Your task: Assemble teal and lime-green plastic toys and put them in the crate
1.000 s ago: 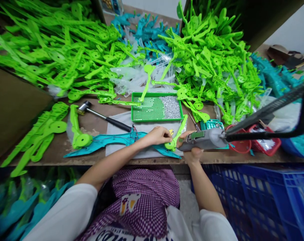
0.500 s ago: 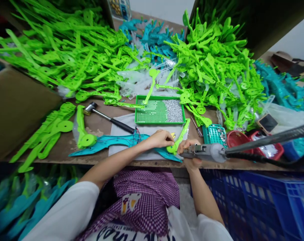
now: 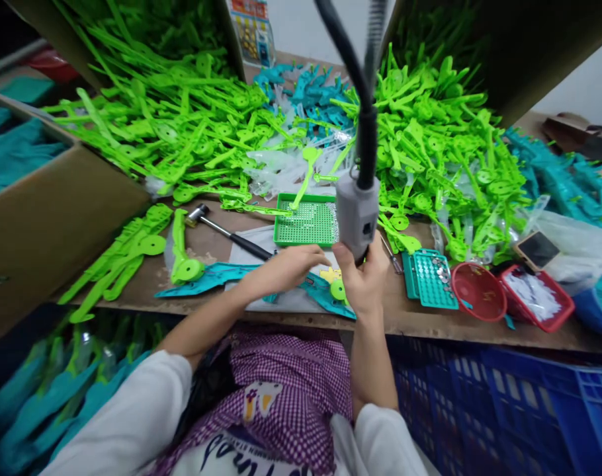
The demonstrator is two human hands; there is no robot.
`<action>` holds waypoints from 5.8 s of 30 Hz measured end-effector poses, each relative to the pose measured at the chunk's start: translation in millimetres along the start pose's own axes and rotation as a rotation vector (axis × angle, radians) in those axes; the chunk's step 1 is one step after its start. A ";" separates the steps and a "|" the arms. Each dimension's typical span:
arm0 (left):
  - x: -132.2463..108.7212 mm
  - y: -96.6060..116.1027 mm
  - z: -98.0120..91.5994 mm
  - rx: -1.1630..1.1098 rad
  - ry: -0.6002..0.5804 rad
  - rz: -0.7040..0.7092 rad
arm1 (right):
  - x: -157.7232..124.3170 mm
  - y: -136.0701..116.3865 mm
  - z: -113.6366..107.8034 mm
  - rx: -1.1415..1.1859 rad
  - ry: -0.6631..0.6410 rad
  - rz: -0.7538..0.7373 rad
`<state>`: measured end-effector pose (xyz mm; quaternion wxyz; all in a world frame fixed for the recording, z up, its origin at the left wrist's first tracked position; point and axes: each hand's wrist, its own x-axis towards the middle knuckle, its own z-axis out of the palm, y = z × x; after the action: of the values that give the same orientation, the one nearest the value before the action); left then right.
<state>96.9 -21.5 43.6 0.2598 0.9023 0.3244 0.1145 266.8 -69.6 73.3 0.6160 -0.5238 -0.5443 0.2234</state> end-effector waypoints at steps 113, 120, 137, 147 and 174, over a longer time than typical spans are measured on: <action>-68.8 -37.9 26.0 -0.961 0.264 -0.713 | -53.6 20.7 53.4 -0.384 -0.861 -0.178; -67.8 -40.1 33.2 -1.065 0.284 -0.748 | -81.5 33.7 72.9 -0.499 -0.743 -0.193; -76.2 -11.9 52.9 -0.482 0.550 -0.460 | -30.5 49.2 58.0 -0.440 -0.687 0.212; -85.4 -19.6 54.1 -0.038 0.556 -0.111 | -24.6 56.5 32.8 -0.686 -1.046 -0.401; -92.6 -17.6 76.1 -0.159 0.680 -0.221 | -32.1 66.9 61.4 -0.667 -0.883 -0.394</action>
<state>45.5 -99.8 -33.3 0.2173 0.7492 0.4777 0.4042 221.2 -48.5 -8.8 0.1628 -0.4356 -0.8774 0.1184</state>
